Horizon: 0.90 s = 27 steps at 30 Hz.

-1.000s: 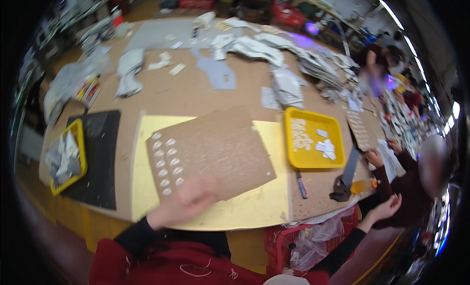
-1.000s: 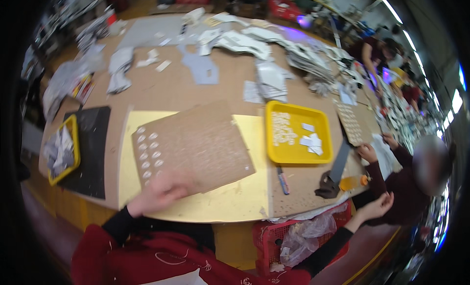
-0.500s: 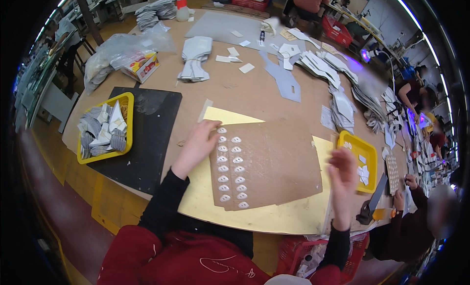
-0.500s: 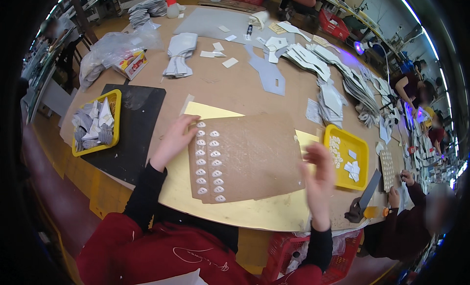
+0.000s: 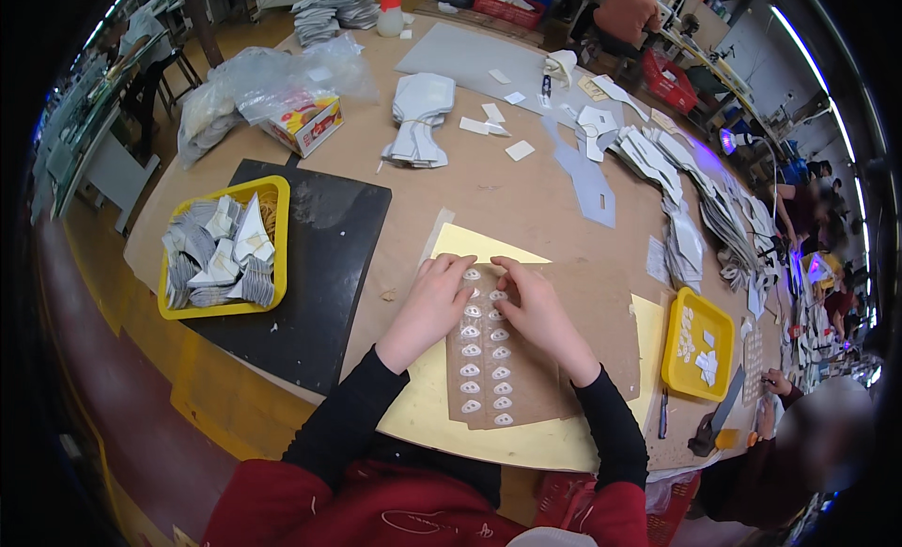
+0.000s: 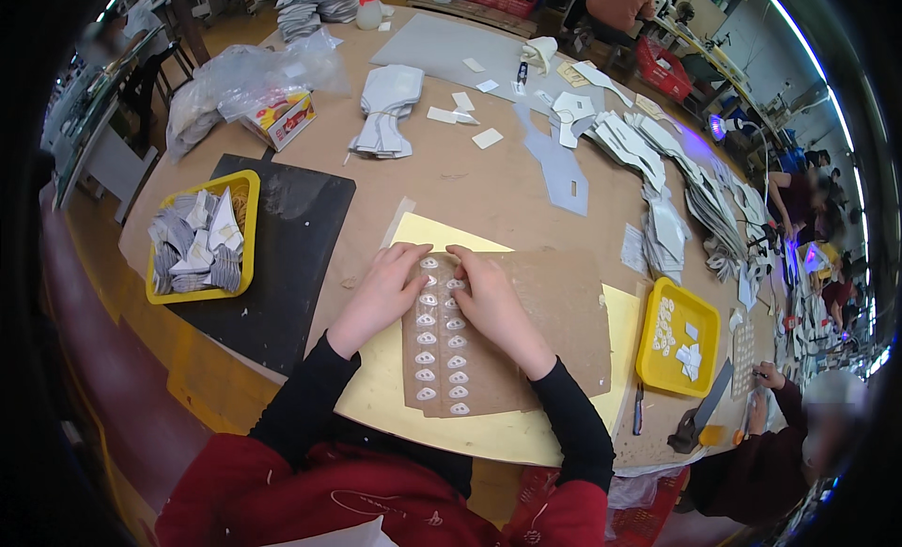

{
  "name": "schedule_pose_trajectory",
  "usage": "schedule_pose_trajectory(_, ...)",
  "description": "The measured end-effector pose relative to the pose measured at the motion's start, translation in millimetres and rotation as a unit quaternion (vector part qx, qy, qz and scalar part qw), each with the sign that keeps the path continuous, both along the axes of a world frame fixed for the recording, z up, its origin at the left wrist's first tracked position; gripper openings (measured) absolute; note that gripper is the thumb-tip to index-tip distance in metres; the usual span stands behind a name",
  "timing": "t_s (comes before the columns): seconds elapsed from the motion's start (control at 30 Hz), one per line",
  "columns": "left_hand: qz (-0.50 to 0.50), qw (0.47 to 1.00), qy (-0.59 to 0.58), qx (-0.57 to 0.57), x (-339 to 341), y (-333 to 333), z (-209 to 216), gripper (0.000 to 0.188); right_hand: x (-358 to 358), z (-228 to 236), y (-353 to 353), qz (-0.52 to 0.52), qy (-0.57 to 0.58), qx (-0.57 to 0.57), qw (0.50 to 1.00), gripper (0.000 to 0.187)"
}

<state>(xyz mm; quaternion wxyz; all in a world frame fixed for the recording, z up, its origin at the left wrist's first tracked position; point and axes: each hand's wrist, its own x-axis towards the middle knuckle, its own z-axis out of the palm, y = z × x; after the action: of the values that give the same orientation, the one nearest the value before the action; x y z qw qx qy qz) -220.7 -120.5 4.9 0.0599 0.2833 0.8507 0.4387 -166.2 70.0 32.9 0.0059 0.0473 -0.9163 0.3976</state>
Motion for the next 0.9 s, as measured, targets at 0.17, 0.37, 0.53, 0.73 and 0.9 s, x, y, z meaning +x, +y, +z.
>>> schedule_pose_trajectory(0.17, -0.005, 1.0, -0.017, 0.002, 5, 3, 5, 0.032, 6, 6, -6, 0.01, -0.021, 0.009, 1.0, 0.053)
schedule_pose_trajectory(0.37, -0.04, 0.997, 0.048, -0.043, 14, 7, 0, 0.025, 8, 7, -8, -0.005, 0.004, 0.02, 1.0, 0.054)
schedule_pose_trajectory(0.53, -0.021, 0.997, 0.069, -0.033, 16, 11, -6, 0.027, 7, 6, -13, -0.021, 0.034, -0.025, 0.999, 0.06)
schedule_pose_trajectory(0.73, -0.003, 0.999, 0.042, -0.006, 16, 9, 3, 0.025, 6, 8, -14, -0.053, 0.015, -0.126, 0.99, 0.06)
schedule_pose_trajectory(0.9, -0.007, 0.999, 0.013, 0.051, 9, 16, -2, 0.024, 18, 32, 11, -0.1, -0.021, -0.196, 0.975, 0.049)
